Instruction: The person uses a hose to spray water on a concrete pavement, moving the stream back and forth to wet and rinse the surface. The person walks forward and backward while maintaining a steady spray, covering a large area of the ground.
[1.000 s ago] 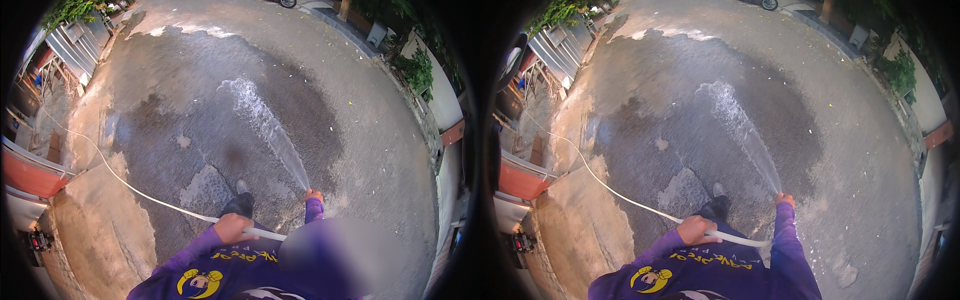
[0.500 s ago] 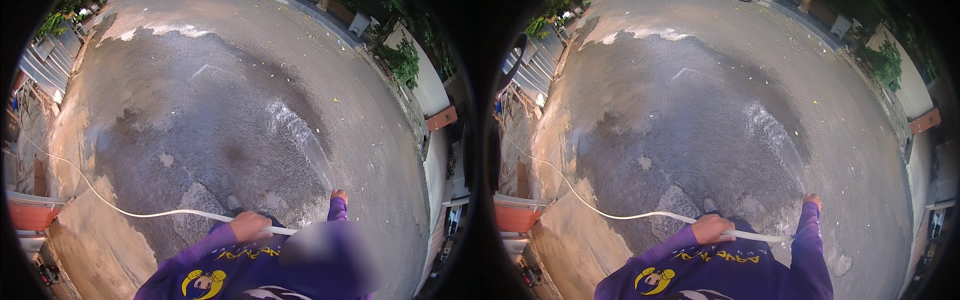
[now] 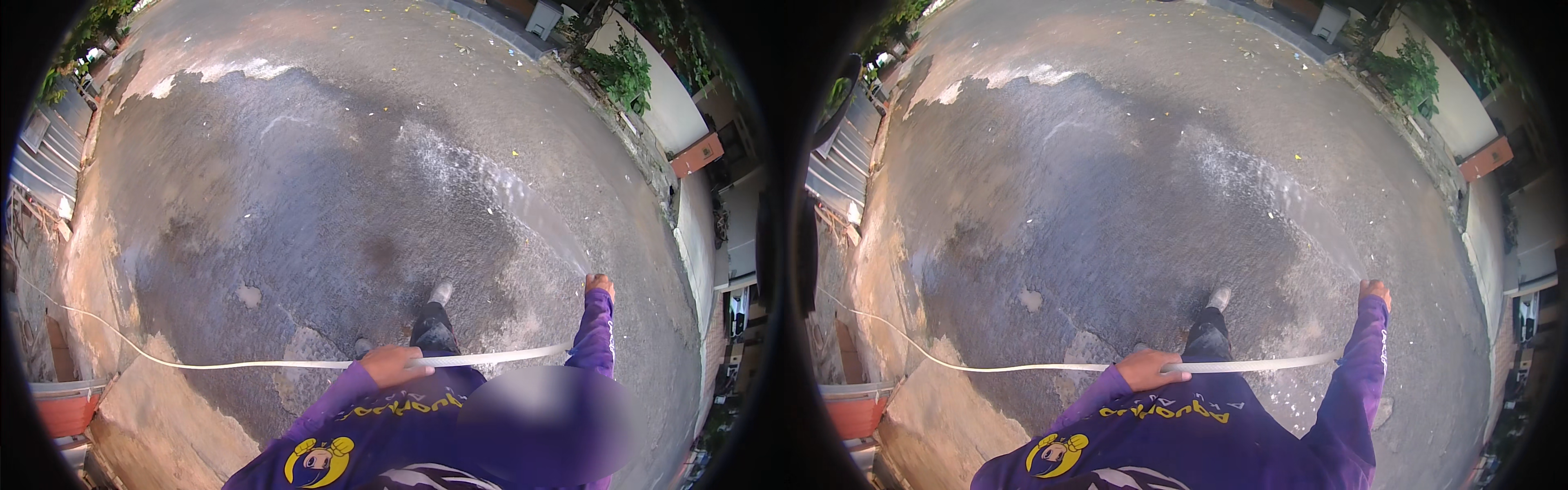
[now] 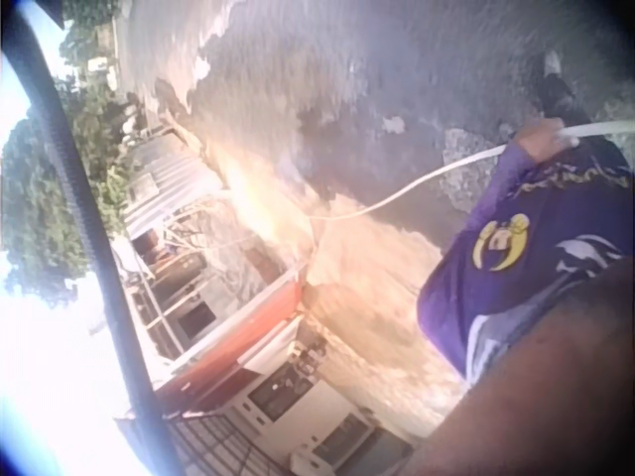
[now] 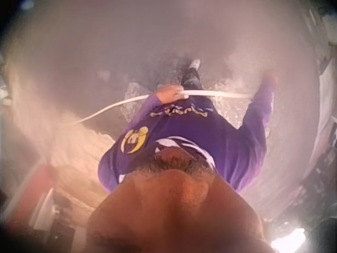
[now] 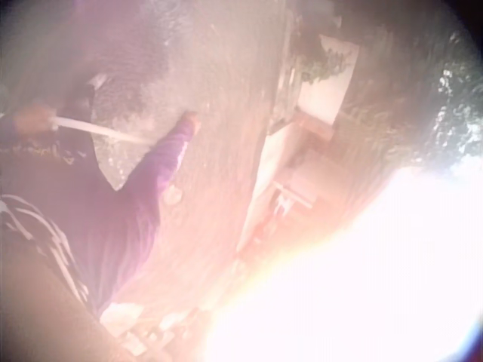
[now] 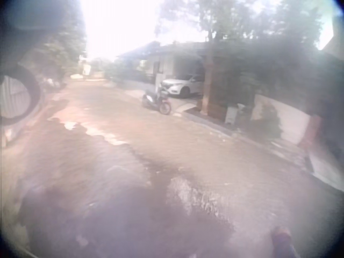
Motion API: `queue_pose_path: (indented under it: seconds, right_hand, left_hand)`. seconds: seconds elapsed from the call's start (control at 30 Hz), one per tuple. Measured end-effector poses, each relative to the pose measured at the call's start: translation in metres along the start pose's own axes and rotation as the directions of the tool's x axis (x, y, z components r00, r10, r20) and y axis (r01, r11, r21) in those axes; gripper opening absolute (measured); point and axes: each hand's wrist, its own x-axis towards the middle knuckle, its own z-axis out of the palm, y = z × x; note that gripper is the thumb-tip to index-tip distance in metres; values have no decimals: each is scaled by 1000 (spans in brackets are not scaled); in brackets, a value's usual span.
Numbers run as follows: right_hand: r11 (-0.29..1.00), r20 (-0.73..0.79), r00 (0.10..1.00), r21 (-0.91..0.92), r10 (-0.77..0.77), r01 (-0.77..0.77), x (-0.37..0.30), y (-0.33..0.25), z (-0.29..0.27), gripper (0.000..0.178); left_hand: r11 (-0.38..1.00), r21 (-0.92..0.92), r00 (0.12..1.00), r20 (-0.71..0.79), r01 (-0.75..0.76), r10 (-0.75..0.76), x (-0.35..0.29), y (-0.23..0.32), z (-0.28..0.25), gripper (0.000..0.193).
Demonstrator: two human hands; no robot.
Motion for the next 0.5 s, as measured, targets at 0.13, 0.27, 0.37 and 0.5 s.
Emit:
queue_pose_path:
  seconds: [0.13,0.27,0.37,0.5]
  right_hand:
    - [999,15,999,-2,45,-45,66,12,-2,40]
    - [999,48,998,-21,-27,28,122,-9,16,41]
    - [996,89,993,-20,-81,84,159,-37,32,42]
    - [978,183,962,94,-202,187,204,-73,76,43]
  left_hand:
    - [999,2,997,-74,-34,34,37,9,-18,48]
    - [996,49,992,-100,-73,78,86,40,-48,41]
    - [995,45,983,-157,-92,98,125,62,-68,37]
    - [998,47,961,-270,-43,54,158,86,-98,35]
